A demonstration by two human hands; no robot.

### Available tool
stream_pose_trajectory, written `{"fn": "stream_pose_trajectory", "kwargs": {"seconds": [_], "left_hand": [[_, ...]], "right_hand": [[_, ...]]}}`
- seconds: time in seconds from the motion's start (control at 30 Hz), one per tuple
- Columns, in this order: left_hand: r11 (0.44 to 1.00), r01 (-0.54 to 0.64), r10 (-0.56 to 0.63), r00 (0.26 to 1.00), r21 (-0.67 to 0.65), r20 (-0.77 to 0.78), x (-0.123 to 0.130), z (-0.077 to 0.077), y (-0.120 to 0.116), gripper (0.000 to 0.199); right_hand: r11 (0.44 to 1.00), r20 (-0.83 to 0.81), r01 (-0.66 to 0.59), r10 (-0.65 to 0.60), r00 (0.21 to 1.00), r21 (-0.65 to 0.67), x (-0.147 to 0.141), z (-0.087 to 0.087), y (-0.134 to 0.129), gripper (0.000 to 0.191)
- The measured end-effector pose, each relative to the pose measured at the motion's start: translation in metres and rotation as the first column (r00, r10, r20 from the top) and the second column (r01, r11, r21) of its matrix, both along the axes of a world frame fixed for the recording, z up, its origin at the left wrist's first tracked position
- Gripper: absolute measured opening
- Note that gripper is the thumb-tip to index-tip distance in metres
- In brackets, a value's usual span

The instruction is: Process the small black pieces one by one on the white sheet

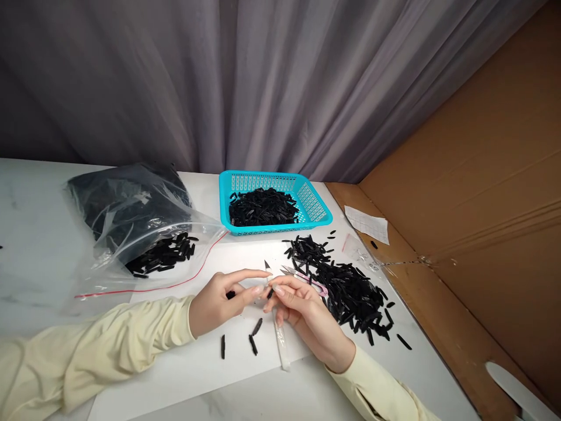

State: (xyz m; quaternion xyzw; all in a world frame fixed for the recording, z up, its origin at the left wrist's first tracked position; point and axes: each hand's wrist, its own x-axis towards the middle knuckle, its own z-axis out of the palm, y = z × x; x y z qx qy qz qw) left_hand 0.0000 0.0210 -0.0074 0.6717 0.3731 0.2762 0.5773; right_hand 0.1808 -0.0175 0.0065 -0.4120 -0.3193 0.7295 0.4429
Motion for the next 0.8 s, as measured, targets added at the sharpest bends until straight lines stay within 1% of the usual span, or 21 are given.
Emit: {"fn": "stream_pose_trajectory", "kwargs": {"seconds": [0.07, 0.13, 0.27, 0.4, 0.57, 0.8], "left_hand": [[1.000, 0.026, -0.026, 1.000, 0.000, -0.005, -0.0007, -0.0010, 0.0018, 0.040], [0.998, 0.063, -0.062, 0.998, 0.032, -0.015, -0.0009, -0.0012, 0.0029, 0.038], [0.985, 0.086, -0.083, 0.996, 0.150, -0.027, -0.0001, 0.0009, 0.0024, 0.032], [0.958, 0.111, -0.105, 0.994, 0.264, -0.036, 0.0008, 0.0020, 0.0009, 0.028], [0.950, 0.109, -0.107, 0.994, 0.292, -0.024, 0.0001, 0.0002, 0.0005, 0.027], [0.955, 0.045, -0.045, 0.999, 0.294, -0.007, -0.0012, 0.0022, 0.0004, 0.026]], "right_hand": [[0.999, -0.028, -0.020, 0.019, 0.999, -0.034, 0.0005, -0.0005, 0.0001, 0.020], [0.997, -0.035, -0.052, 0.050, 0.998, -0.056, 0.0006, -0.0001, -0.0002, 0.020], [0.995, -0.015, -0.063, 0.062, 0.998, -0.081, 0.0022, 0.0023, 0.0005, 0.023], [0.993, -0.016, -0.071, 0.070, 0.997, -0.096, 0.0061, 0.0028, 0.0027, 0.020], [0.987, -0.039, -0.120, 0.117, 0.992, -0.106, 0.0071, 0.0014, 0.0033, 0.024], [0.988, -0.082, -0.092, 0.082, 0.993, -0.122, 0.0078, 0.0055, 0.0039, 0.023]]}}
